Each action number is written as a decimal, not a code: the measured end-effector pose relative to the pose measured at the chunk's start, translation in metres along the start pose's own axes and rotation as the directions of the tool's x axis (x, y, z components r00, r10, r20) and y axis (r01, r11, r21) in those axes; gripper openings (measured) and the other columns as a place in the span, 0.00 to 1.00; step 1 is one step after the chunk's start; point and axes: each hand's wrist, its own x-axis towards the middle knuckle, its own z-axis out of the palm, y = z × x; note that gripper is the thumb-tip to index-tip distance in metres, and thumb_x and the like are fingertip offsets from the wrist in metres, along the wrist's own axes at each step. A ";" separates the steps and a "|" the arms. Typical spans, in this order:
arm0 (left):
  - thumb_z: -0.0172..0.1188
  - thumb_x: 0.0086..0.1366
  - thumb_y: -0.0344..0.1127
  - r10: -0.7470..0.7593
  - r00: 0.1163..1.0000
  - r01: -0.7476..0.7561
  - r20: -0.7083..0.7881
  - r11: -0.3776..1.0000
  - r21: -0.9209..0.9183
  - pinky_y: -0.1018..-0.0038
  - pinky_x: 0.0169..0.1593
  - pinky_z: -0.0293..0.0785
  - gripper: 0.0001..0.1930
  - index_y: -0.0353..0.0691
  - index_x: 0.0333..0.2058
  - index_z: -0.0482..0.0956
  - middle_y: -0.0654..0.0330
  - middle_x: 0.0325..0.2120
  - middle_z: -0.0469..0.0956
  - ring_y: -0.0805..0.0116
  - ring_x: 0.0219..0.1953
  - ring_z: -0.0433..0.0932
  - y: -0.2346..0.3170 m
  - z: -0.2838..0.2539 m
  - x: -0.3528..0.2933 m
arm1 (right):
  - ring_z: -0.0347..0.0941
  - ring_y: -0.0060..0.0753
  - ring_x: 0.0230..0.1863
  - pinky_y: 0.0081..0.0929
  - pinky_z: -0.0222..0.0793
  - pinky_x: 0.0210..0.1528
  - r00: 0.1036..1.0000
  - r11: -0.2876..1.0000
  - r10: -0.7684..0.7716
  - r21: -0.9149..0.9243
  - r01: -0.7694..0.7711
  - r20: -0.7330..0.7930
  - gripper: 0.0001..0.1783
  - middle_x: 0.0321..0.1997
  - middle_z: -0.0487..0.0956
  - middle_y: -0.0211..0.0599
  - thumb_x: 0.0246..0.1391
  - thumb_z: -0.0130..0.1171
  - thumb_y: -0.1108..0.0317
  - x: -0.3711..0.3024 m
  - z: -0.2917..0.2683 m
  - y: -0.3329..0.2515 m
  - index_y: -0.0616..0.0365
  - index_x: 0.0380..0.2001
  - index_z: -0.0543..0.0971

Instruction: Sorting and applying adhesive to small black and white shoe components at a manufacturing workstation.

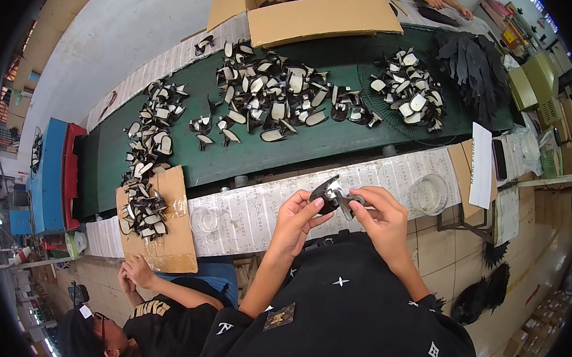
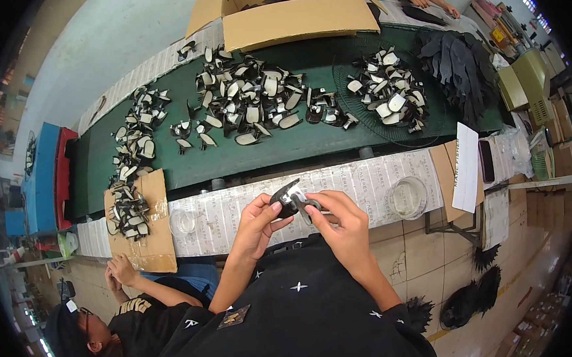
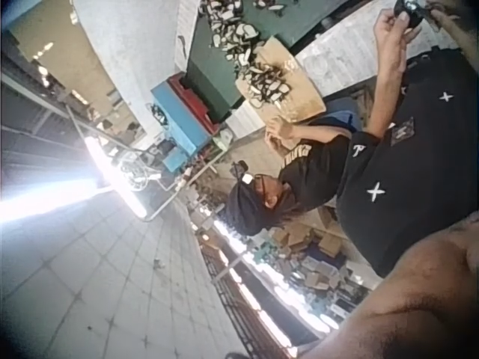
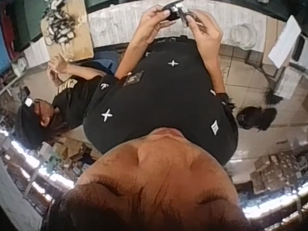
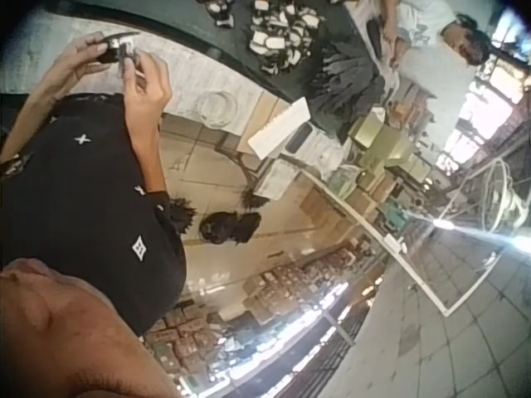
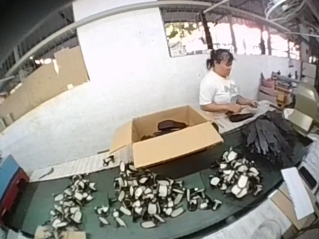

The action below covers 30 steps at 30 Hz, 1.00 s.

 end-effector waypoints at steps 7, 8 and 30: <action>0.57 0.64 0.30 -0.005 1.000 0.005 -0.009 1.000 -0.006 0.70 0.48 0.80 0.05 0.37 0.37 0.72 0.58 0.37 0.78 0.72 0.40 0.79 -0.003 -0.003 0.002 | 0.77 0.27 0.37 0.22 0.79 0.34 0.983 0.976 -0.143 -0.180 0.121 -0.116 0.11 0.41 0.76 0.40 0.52 0.61 0.78 0.002 -0.008 0.007 0.64 0.41 0.80; 0.57 0.65 0.30 -0.014 1.000 0.014 -0.002 1.000 -0.018 0.70 0.48 0.80 0.05 0.37 0.37 0.72 0.58 0.37 0.78 0.72 0.40 0.79 -0.003 -0.003 0.002 | 0.77 0.27 0.37 0.22 0.79 0.34 0.983 0.976 -0.143 -0.182 0.120 -0.118 0.11 0.41 0.76 0.40 0.52 0.61 0.78 0.003 -0.012 0.007 0.64 0.41 0.80; 0.54 0.66 0.32 0.000 0.998 0.000 -0.055 1.000 0.016 0.73 0.44 0.81 0.04 0.38 0.35 0.72 0.60 0.34 0.79 0.72 0.36 0.80 -0.012 -0.020 0.010 | 0.78 0.41 0.34 0.28 0.76 0.36 0.916 0.830 0.035 -0.499 -0.249 -0.399 0.10 0.38 0.78 0.49 0.52 0.58 0.76 -0.036 -0.185 0.155 0.66 0.39 0.78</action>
